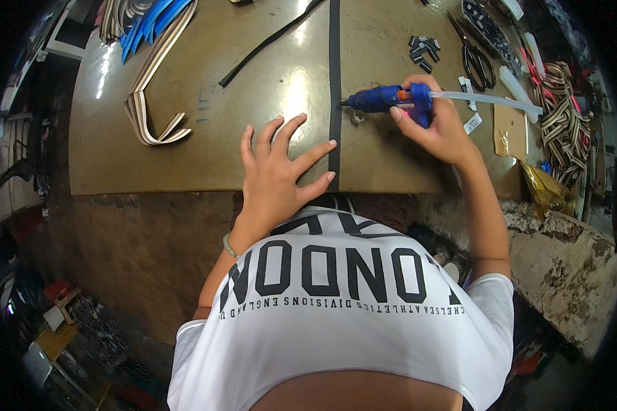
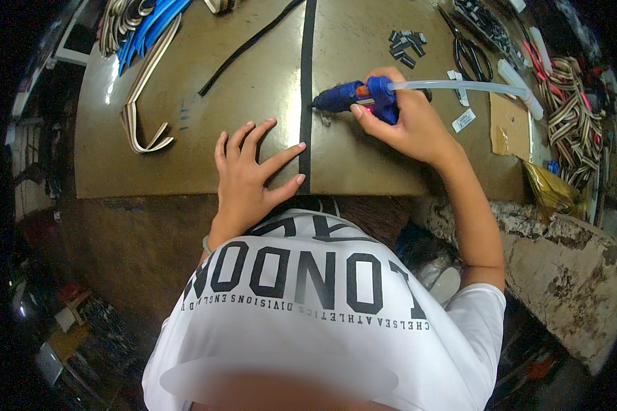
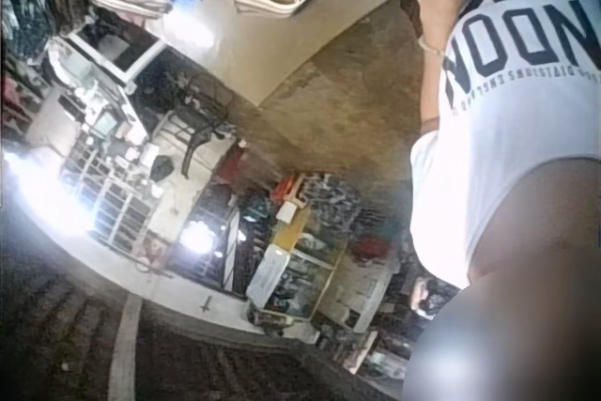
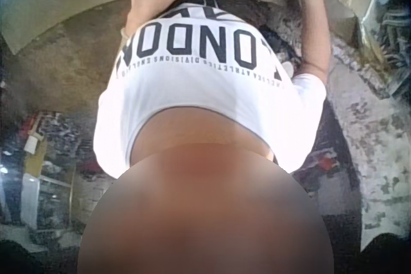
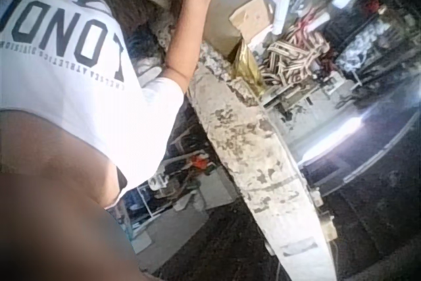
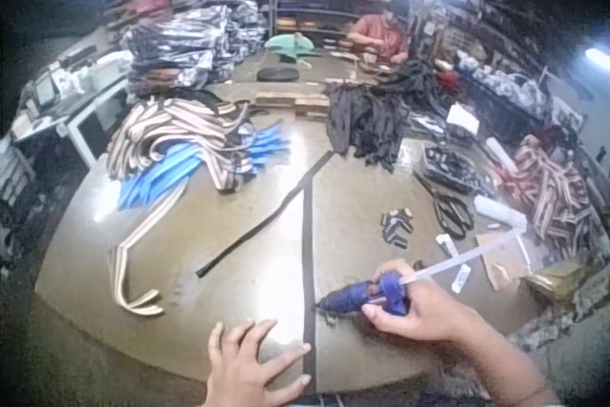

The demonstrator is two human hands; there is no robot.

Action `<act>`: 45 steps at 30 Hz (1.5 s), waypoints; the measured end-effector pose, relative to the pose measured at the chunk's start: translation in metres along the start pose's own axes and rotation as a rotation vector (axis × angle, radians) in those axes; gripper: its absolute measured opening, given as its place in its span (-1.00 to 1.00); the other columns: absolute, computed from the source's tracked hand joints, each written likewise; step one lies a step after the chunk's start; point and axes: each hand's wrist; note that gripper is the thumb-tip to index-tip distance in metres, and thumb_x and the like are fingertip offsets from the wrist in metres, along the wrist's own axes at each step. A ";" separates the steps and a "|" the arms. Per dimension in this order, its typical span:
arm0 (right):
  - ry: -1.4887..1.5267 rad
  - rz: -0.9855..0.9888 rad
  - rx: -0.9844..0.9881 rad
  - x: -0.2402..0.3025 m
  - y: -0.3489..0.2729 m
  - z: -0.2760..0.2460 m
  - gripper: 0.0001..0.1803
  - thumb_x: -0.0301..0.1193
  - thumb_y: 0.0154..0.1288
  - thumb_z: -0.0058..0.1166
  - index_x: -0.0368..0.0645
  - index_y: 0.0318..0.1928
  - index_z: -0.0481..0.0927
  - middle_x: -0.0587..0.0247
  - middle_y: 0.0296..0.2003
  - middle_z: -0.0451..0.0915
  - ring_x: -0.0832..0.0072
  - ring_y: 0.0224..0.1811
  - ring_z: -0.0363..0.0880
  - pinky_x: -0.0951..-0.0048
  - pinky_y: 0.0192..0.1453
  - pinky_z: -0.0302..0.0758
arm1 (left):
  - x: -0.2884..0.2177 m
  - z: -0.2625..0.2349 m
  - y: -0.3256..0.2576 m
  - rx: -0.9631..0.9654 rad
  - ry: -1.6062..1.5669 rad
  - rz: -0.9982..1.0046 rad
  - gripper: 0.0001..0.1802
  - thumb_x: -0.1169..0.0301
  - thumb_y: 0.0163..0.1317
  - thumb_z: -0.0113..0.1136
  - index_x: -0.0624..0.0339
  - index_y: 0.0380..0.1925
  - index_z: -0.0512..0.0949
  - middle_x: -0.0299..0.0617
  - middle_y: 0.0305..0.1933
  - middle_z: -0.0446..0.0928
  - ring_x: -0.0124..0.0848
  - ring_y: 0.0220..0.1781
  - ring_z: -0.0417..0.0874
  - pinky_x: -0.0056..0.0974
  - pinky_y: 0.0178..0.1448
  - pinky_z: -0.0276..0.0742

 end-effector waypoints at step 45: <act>0.086 0.188 -0.248 0.071 -0.083 -0.044 -0.63 -0.32 0.45 0.09 -0.28 0.13 0.54 0.17 -0.11 0.67 0.56 -0.18 0.61 0.53 -0.07 0.52 | 0.163 -0.124 0.052 -0.555 0.154 -0.760 -0.65 0.22 0.25 0.28 0.27 -0.12 0.65 0.04 -0.28 0.69 -0.15 -0.18 0.72 -0.13 -0.07 0.59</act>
Point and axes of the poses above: each hand's wrist, its own y-axis towards the middle knuckle, its own z-axis out of the palm, x = y × z
